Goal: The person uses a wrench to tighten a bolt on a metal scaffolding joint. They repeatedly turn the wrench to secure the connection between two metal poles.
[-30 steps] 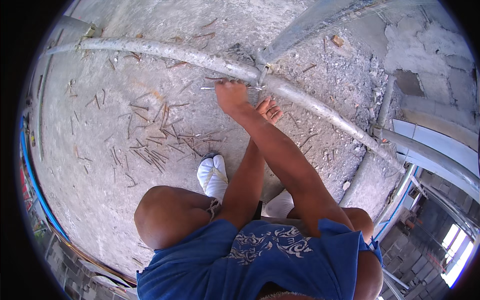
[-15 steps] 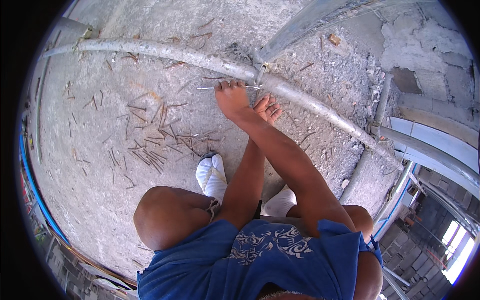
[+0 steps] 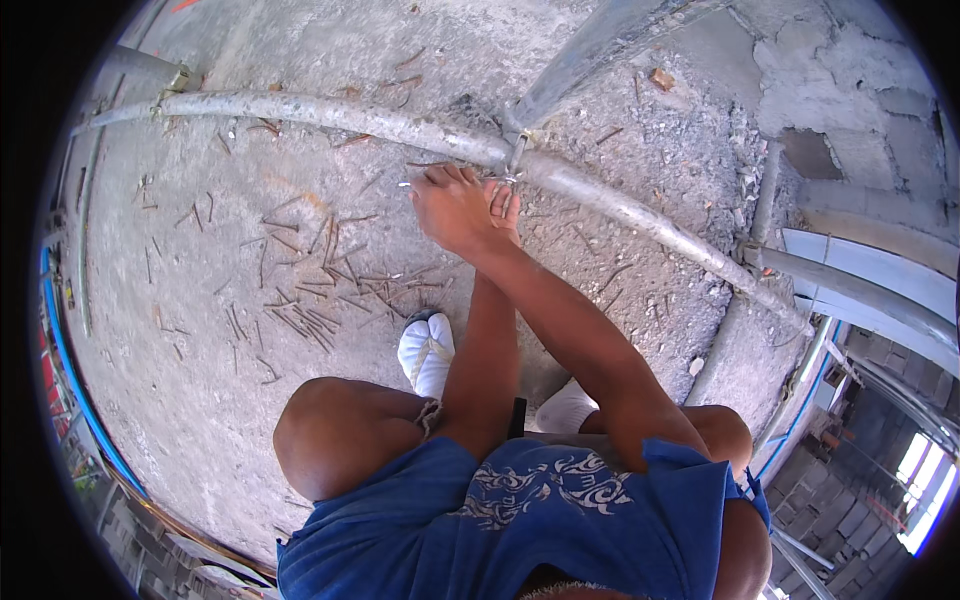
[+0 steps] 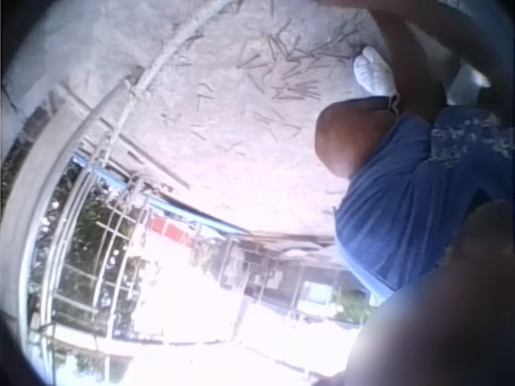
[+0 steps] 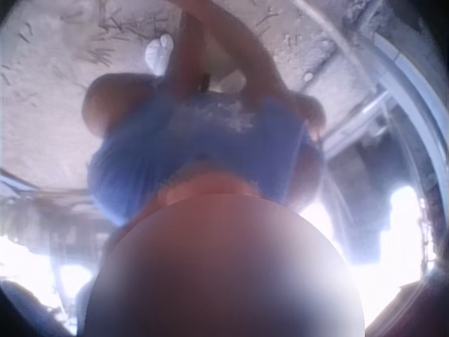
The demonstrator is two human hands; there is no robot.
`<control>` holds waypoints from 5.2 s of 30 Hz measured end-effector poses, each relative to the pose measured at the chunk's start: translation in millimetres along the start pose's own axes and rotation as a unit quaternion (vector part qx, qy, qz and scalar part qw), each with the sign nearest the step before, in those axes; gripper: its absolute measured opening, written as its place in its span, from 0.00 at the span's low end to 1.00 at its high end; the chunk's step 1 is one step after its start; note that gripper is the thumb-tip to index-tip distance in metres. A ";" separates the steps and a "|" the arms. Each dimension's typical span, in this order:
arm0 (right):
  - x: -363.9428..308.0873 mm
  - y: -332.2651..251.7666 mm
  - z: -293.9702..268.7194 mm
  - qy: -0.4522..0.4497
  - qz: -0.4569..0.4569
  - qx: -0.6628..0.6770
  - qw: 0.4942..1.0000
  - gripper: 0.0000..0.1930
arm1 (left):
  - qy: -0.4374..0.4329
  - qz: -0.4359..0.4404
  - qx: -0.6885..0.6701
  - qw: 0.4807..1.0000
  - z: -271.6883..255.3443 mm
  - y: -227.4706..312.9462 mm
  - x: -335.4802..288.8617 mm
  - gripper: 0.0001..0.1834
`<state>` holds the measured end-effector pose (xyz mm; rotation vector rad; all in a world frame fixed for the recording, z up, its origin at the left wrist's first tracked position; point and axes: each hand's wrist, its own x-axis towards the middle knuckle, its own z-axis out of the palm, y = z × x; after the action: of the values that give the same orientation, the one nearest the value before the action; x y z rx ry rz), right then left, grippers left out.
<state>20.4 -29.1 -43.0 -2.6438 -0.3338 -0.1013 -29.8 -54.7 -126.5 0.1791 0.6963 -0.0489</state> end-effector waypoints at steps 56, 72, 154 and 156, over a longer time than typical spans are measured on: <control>-131.8 81.7 -39.4 0.209 0.452 0.546 0.674 0.10 | 0.058 0.167 0.077 0.981 124.3 47.6 -10.1 0.30; -130.5 90.8 -39.3 0.166 0.440 0.547 0.693 0.10 | 0.068 0.130 0.090 0.985 65.4 83.8 36.9 0.20; -147.1 75.3 -99.7 -0.017 0.375 0.508 0.776 0.14 | -0.493 0.243 0.826 0.122 70.7 99.2 -54.0 0.13; -153.7 85.1 -97.5 0.037 0.407 0.588 0.698 0.11 | -0.462 0.288 0.816 0.192 74.4 99.8 -45.9 0.17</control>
<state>-108.3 -180.7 -14.1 -1.2736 0.6428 0.2301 -7.5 29.4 -26.3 2.3359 -1.1087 -0.1435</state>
